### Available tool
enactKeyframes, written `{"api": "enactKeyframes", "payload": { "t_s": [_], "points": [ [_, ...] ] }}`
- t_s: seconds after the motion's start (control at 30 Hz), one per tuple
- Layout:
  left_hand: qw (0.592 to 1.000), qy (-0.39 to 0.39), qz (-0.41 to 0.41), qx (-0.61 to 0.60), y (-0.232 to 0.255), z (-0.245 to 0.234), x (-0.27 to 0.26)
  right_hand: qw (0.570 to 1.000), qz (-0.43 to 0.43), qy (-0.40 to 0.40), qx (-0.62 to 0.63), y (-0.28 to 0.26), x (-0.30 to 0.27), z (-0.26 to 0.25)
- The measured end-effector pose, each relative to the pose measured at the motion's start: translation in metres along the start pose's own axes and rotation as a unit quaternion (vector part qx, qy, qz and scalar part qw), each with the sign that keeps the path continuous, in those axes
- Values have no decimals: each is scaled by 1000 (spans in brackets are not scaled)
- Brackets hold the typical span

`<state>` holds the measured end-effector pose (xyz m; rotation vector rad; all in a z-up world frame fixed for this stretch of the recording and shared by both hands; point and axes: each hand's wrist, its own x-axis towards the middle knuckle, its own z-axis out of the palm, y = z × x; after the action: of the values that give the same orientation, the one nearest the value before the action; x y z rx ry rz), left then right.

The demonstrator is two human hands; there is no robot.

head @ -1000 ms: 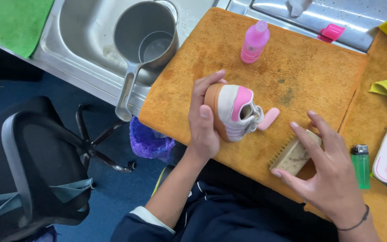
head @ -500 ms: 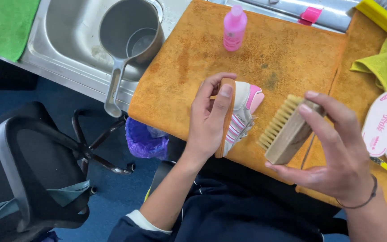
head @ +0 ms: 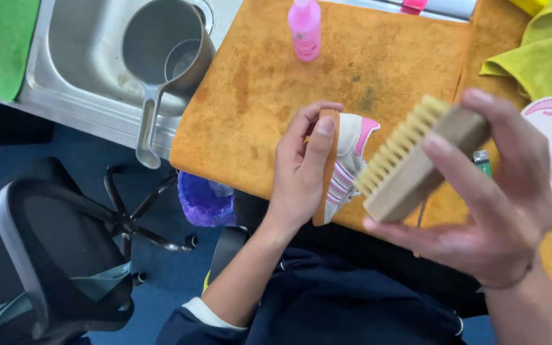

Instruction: Cleaning a small child's shoe using a brush, cleaning solution, and a pink eraser.

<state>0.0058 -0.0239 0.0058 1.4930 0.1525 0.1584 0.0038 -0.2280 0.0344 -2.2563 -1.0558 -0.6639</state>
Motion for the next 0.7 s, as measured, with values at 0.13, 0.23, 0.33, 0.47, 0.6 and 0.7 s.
{"api": "enactKeyframes", "payload": {
  "t_s": [0.13, 0.23, 0.33, 0.47, 0.6, 0.7],
  "points": [
    [997, 31, -1, -72, 13, 3, 4, 991, -77, -76, 81, -36, -4, 31],
    [989, 73, 7, -125, 17, -14, 19, 977, -82, -149, 129, -38, -37, 41],
    [988, 101, 17, -113, 14, -26, 17, 983, 22, -125, 136, -24, -51, 26],
    [967, 133, -65, -206, 10, -28, 19, 992, 99, -83, -3, 4, -50, 12],
    [917, 146, -125, -351, 0, -39, 16, 989, 103, -96, -52, 18, -53, 16],
    [869, 154, -208, -423, -12, -54, 14, 971, 198, -105, 79, 11, -51, 21]
  ]
}}
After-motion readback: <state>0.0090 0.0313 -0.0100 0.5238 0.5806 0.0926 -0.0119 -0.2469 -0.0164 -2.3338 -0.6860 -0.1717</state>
